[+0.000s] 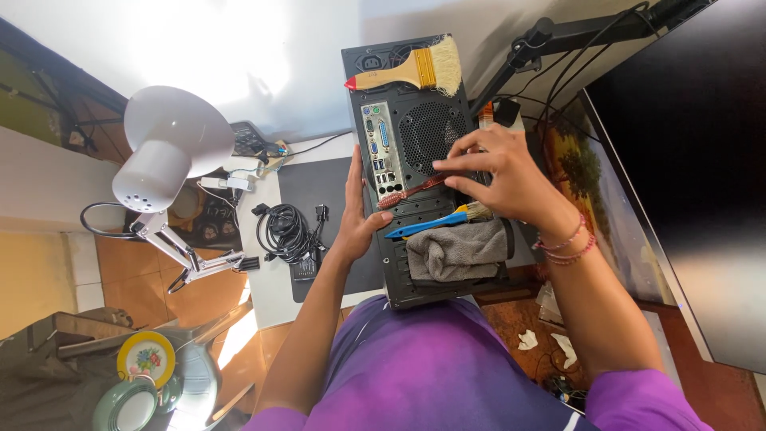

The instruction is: Cleaning the exterior and ports of a computer tower case using brushes and a cloth, then tightening case screws with a screwdriver.

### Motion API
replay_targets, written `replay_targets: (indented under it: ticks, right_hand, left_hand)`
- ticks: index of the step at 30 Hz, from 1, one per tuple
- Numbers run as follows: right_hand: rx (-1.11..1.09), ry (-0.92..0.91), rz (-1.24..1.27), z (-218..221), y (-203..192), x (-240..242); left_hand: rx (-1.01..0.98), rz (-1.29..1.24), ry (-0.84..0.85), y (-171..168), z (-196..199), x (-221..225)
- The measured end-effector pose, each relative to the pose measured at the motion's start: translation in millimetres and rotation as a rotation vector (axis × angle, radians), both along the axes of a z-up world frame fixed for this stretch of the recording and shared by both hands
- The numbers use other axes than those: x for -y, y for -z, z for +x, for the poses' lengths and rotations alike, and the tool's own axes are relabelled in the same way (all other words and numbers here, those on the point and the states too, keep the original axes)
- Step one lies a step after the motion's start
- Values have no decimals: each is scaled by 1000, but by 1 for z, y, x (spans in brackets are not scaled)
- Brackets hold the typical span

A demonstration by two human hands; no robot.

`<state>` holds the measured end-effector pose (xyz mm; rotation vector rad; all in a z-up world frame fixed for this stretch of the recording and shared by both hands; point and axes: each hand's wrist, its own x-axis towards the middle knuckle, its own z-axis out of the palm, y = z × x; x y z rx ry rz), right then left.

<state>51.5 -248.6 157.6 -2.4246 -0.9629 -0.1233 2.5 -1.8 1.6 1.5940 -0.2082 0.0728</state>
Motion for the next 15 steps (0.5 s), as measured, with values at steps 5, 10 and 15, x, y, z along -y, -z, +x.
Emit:
replay_targets:
  ticks: [5, 10, 15]
  right_hand:
    - [-152, -115, -149, -12, -12, 10]
    - [-255, -116, -182, -29, -8, 7]
    - [-239, -105, -189, -33, -5, 3]
  left_hand:
    - [6, 23, -4, 3, 1, 0]
    - [12, 37, -17, 4, 1, 0]
    - [26, -13, -9, 6, 0, -2]
